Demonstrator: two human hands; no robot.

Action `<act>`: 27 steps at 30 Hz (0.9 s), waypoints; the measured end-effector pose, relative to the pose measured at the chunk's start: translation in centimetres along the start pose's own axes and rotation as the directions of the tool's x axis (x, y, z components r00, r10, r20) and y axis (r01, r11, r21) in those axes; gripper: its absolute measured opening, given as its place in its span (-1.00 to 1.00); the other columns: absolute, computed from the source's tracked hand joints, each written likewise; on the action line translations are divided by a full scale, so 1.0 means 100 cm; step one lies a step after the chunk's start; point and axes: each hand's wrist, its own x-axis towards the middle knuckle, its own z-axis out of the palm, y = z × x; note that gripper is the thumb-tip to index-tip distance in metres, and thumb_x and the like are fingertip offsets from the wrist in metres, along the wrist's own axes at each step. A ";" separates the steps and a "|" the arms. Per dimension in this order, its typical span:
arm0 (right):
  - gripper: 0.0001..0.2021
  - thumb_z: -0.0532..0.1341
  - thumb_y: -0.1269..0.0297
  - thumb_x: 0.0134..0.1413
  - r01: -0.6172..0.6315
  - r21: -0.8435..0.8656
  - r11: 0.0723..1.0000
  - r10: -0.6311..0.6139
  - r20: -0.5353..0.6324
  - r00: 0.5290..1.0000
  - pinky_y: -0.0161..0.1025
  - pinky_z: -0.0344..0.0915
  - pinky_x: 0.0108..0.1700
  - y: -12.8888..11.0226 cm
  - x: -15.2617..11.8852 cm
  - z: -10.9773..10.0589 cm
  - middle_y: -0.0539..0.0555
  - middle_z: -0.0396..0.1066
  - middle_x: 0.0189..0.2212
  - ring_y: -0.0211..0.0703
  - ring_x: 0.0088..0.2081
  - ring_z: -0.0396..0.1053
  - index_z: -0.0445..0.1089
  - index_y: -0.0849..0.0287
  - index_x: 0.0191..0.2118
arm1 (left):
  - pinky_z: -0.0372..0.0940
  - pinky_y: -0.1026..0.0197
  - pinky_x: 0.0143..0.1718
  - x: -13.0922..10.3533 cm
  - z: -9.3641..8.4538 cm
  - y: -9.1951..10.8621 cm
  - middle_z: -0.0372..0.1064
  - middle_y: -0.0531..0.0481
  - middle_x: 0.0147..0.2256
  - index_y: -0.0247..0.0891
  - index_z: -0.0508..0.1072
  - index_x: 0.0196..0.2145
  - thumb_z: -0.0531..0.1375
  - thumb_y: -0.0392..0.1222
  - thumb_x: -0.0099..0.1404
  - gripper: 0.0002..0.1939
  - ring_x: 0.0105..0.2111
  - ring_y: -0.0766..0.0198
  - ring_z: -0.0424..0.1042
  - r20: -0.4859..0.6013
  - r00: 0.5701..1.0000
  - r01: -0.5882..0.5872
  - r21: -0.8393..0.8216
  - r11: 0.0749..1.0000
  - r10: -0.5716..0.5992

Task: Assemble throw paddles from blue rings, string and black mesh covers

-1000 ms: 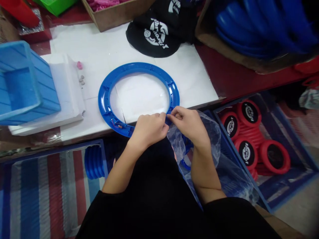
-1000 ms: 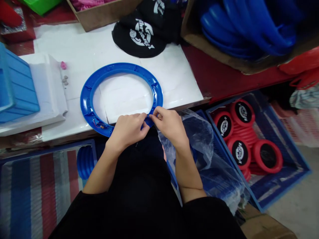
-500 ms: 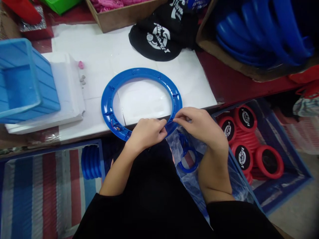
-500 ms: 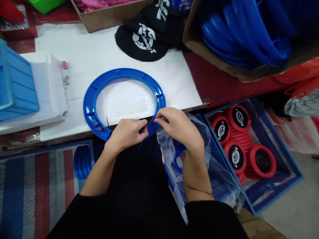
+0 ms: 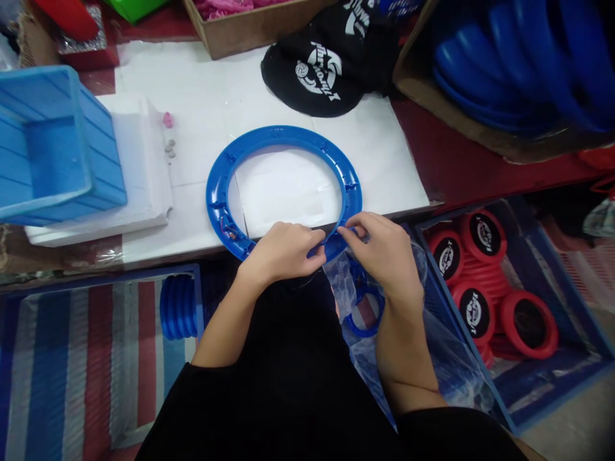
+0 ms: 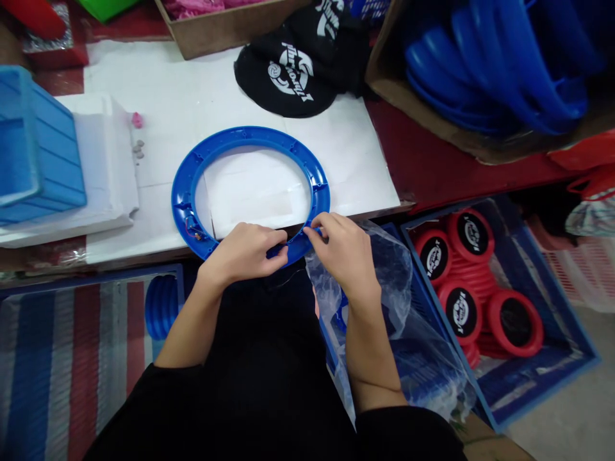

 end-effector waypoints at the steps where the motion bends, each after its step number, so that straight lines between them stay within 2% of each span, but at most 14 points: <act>1: -0.87 0.30 0.20 0.33 -0.048 0.026 0.999 0.048 0.009 0.999 -0.18 0.12 -0.30 -0.001 0.000 0.001 0.01 0.41 -0.44 -0.07 -0.35 0.40 0.46 0.09 -0.27 | 0.17 0.14 -0.38 0.001 -0.003 0.000 0.58 -0.11 -0.39 -0.23 0.57 -0.30 0.13 -0.06 0.47 -0.70 -0.39 0.10 0.55 0.012 1.000 0.000 0.002 1.000 0.000; 4: -0.81 0.30 0.16 0.31 -0.139 0.098 0.985 0.135 0.055 0.989 -0.19 0.09 -0.33 -0.003 0.000 0.005 0.00 0.41 -0.50 -0.12 -0.43 0.35 0.45 0.08 -0.33 | 0.25 0.12 -0.31 0.007 -0.008 0.005 0.60 -0.18 -0.34 -0.26 0.60 -0.23 0.08 0.02 0.52 -0.61 -0.31 0.03 0.58 0.048 0.997 0.055 0.048 0.997 -0.057; 7: -0.81 0.28 0.17 0.27 -0.157 0.140 0.978 0.148 0.070 0.986 -0.19 0.11 -0.34 -0.008 -0.001 0.010 0.01 0.46 -0.51 -0.12 -0.46 0.35 0.43 0.07 -0.38 | 0.30 0.09 -0.26 0.017 -0.009 0.015 0.62 -0.23 -0.23 -0.29 0.60 -0.10 0.06 -0.13 0.52 -0.67 -0.24 -0.02 0.60 0.071 0.990 0.116 0.067 0.991 -0.121; 10: -0.79 0.27 0.18 0.25 -0.161 0.137 0.977 0.151 0.085 0.985 -0.19 0.10 -0.36 -0.012 -0.005 0.013 0.02 0.47 -0.52 -0.09 -0.46 0.39 0.41 0.06 -0.42 | 0.31 0.08 -0.25 0.020 -0.005 0.022 0.62 -0.22 -0.20 -0.30 0.57 -0.05 0.07 -0.24 0.47 -0.72 -0.21 -0.02 0.61 0.083 0.989 0.121 0.035 0.992 -0.123; 13: -0.79 0.25 0.19 0.28 -0.140 0.152 0.978 0.112 0.183 0.977 -0.19 0.11 -0.36 -0.011 -0.006 0.006 0.00 0.46 -0.54 -0.11 -0.46 0.38 0.43 0.07 -0.40 | 0.27 0.10 -0.28 0.016 -0.001 0.019 0.62 -0.19 -0.20 -0.27 0.56 -0.09 0.09 -0.24 0.46 -0.75 -0.23 0.00 0.59 0.075 0.991 0.110 0.006 0.994 -0.110; 15: -0.82 0.23 0.21 0.30 -0.107 0.221 0.969 0.038 0.293 0.955 -0.20 0.15 -0.35 -0.007 -0.004 -0.004 -0.01 0.49 -0.51 -0.11 -0.45 0.39 0.48 0.08 -0.34 | 0.22 0.13 -0.31 0.011 0.001 0.014 0.62 -0.16 -0.20 -0.24 0.55 -0.14 0.11 -0.24 0.44 -0.79 -0.24 0.04 0.58 0.064 0.994 0.095 -0.011 0.995 -0.094; 17: -0.84 0.23 0.23 0.32 -0.061 0.290 0.955 -0.042 0.338 0.940 -0.20 0.23 -0.30 -0.003 0.000 -0.016 0.01 0.54 -0.43 -0.10 -0.39 0.44 0.52 0.10 -0.28 | 0.15 0.14 -0.35 0.008 0.003 0.010 0.63 -0.11 -0.21 -0.22 0.53 -0.19 0.12 -0.25 0.41 -0.83 -0.26 0.07 0.57 0.040 0.997 0.074 -0.031 0.997 -0.073; 19: -0.86 0.23 0.26 0.31 -0.001 0.300 0.954 -0.096 0.308 0.947 -0.18 0.28 -0.24 0.000 0.004 -0.024 0.04 0.56 -0.37 -0.09 -0.34 0.46 0.54 0.10 -0.26 | 0.09 0.14 -0.38 0.006 0.004 0.007 0.62 -0.07 -0.24 -0.20 0.52 -0.23 0.14 -0.26 0.38 -0.86 -0.28 0.10 0.55 0.013 0.999 0.053 -0.053 0.997 -0.052; 22: -0.86 0.24 0.29 0.32 0.073 0.223 0.972 -0.126 0.232 0.965 -0.16 0.28 -0.21 -0.001 0.012 -0.026 0.05 0.52 -0.37 -0.09 -0.32 0.43 0.52 0.11 -0.28 | 0.04 0.14 -0.39 0.006 0.005 0.004 0.62 -0.05 -0.27 -0.19 0.50 -0.27 0.15 -0.26 0.36 -0.89 -0.31 0.12 0.54 0.000 0.999 0.039 -0.069 0.997 -0.039; 24: -0.87 0.25 0.30 0.31 0.079 0.178 0.981 -0.116 0.210 0.971 -0.16 0.25 -0.22 -0.001 0.016 -0.022 0.05 0.50 -0.37 -0.09 -0.32 0.41 0.50 0.11 -0.30 | 0.04 0.14 -0.40 0.007 0.005 0.003 0.61 -0.04 -0.28 -0.19 0.49 -0.29 0.15 -0.27 0.36 -0.89 -0.32 0.13 0.53 0.006 0.999 0.039 -0.073 0.997 -0.039; 27: -0.89 0.30 0.28 0.29 0.025 0.158 0.987 -0.059 0.216 0.975 -0.17 0.22 -0.24 0.000 0.019 -0.016 0.02 0.49 -0.39 -0.11 -0.33 0.40 0.50 0.10 -0.31 | 0.04 0.14 -0.40 0.006 0.005 0.001 0.59 -0.02 -0.30 -0.19 0.47 -0.31 0.16 -0.26 0.37 -0.90 -0.33 0.14 0.53 0.024 0.999 0.026 -0.096 0.995 -0.023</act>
